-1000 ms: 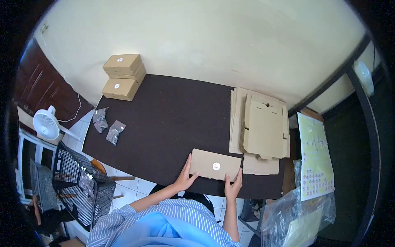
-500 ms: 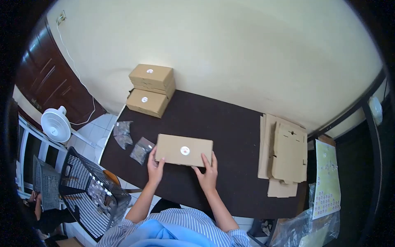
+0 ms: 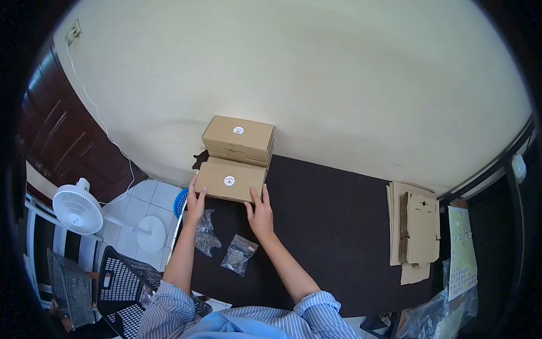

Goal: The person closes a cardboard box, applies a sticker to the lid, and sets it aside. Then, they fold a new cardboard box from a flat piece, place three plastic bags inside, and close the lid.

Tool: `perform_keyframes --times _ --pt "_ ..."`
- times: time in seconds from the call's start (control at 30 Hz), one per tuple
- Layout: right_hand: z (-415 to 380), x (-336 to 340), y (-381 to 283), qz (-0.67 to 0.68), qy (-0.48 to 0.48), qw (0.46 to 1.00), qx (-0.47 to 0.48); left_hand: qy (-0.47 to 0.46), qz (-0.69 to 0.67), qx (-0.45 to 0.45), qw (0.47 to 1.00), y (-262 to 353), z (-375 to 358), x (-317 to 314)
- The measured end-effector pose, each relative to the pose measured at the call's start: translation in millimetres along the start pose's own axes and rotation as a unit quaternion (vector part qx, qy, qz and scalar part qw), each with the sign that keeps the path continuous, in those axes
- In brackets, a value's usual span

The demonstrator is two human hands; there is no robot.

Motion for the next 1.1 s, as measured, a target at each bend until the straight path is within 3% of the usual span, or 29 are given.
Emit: perform_keyframes --times 0.2,0.33,0.5,0.7,0.77,0.83,0.87,0.9,0.93,0.97,1.03,1.1 --pt "15.3 -12.8 1.3 -0.027 0.012 0.999 -0.03 -0.013 -0.042 0.004 0.999 -14.4 27.7 -20.7" --pt "22.9 -15.3 1.4 -0.047 0.029 0.999 0.001 -0.01 -0.039 0.03 0.999 -17.0 32.9 -26.2" --pt "19.9 -19.0 8.6 -0.061 -0.022 0.997 -0.041 -0.05 -0.095 0.051 0.993 -27.1 33.6 -33.6" --pt "21.7 -21.2 17.1 -0.021 -0.008 1.0 0.002 -0.084 -0.083 0.034 0.992 -31.7 37.1 -34.3" --pt "22.0 -23.9 21.8 -0.042 -0.026 0.999 0.002 -0.087 0.003 0.021 0.996 -41.9 41.8 -31.7" --pt "22.5 -12.5 17.0 -0.019 -0.069 0.997 -0.022 -0.016 0.035 0.039 0.998 -57.2 41.4 -25.8" --pt "19.3 -0.4 14.3 -0.009 -0.06 0.998 -0.01 0.027 -0.023 0.082 0.996 -47.1 34.0 -20.1" --pt "17.2 13.8 15.6 0.002 -0.053 0.999 0.005 0.094 0.038 0.056 0.993 -62.5 33.0 -8.5" --pt "13.5 33.8 27.0 -0.007 -0.037 0.999 -0.006 0.132 0.009 0.07 0.989 -36.8 17.1 -1.7" --pt "6.6 56.3 34.9 -0.028 -0.016 0.999 0.011 0.194 0.008 0.006 0.981 -48.5 6.8 4.5" --pt "-10.9 106.4 63.3 -0.068 0.031 0.997 0.029 0.233 -0.03 -0.005 0.972 -24.2 -29.5 11.6" --pt "-32.2 178.4 101.2 -0.147 0.118 0.982 0.023 0.271 -0.053 0.041 0.96 7.9 -69.0 8.9"
Point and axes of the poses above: each hand's wrist, its own z-axis towards the middle knuckle, its own x-axis out of the back of the hand, y = z × x, the point moved 8 cm from there along z, towards the middle knuckle, and after that the axes turned 10 degrees about y, right-handed, at the moved point
